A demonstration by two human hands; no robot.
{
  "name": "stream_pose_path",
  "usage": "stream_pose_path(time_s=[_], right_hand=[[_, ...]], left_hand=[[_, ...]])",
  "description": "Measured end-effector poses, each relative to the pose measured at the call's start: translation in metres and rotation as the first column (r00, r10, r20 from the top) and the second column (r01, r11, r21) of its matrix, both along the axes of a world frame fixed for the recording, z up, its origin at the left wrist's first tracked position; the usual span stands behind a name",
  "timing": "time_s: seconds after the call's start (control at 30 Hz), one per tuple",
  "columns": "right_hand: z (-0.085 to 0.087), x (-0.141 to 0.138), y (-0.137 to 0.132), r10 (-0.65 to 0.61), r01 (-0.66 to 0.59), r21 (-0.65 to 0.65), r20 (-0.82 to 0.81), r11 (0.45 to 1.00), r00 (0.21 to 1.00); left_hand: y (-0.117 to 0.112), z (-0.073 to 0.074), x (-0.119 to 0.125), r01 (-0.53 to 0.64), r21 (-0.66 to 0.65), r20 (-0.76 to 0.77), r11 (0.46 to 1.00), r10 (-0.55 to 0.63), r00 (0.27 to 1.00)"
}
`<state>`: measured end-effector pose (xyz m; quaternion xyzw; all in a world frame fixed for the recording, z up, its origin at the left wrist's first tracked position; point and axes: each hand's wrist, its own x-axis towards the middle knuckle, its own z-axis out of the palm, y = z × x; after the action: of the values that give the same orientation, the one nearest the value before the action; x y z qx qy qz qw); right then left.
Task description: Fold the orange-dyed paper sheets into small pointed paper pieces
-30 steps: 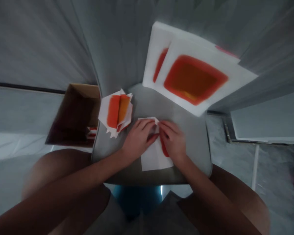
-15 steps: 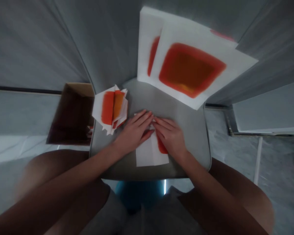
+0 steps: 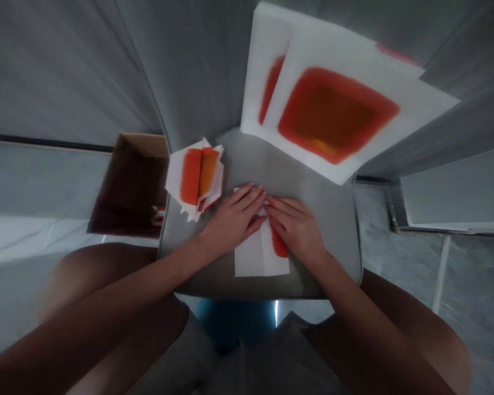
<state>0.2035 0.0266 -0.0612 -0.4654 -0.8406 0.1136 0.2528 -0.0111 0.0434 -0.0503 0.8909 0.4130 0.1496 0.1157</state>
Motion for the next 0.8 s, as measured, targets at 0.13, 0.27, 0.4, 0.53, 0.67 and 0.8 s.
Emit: stream_pose_path(time_s=[0.13, 0.27, 0.4, 0.53, 0.67, 0.8], right_hand=[[0.001, 0.0, 0.0, 0.025, -0.025, 0.007, 0.014, 1.0, 1.0], [0.002, -0.002, -0.002, 0.014, -0.014, 0.015, 0.003, 1.0, 1.0], [0.002, -0.003, -0.004, 0.019, -0.019, 0.008, -0.017, 1.0, 1.0], [0.003, -0.002, -0.007, 0.032, -0.032, 0.002, 0.006, 0.999, 0.999], [0.004, -0.005, -0.014, 0.024, -0.024, -0.004, 0.04, 1.0, 0.999], [0.004, -0.009, -0.022, -0.016, 0.018, -0.036, 0.073, 0.999, 0.997]], left_hand=[[-0.003, 0.003, 0.001, -0.029, 0.007, -0.064, 1.0, 0.03, 0.997], [-0.005, 0.005, 0.001, -0.021, 0.004, -0.105, 1.0, 0.021, 0.994], [-0.005, 0.006, -0.001, 0.0, -0.004, -0.119, 1.0, -0.001, 0.993], [-0.006, 0.006, -0.002, 0.019, -0.003, -0.122, 1.0, -0.019, 0.992], [-0.006, 0.005, -0.003, 0.026, -0.002, -0.132, 1.0, -0.026, 0.991], [-0.006, 0.005, -0.004, 0.026, -0.006, -0.148, 1.0, -0.027, 0.989]])
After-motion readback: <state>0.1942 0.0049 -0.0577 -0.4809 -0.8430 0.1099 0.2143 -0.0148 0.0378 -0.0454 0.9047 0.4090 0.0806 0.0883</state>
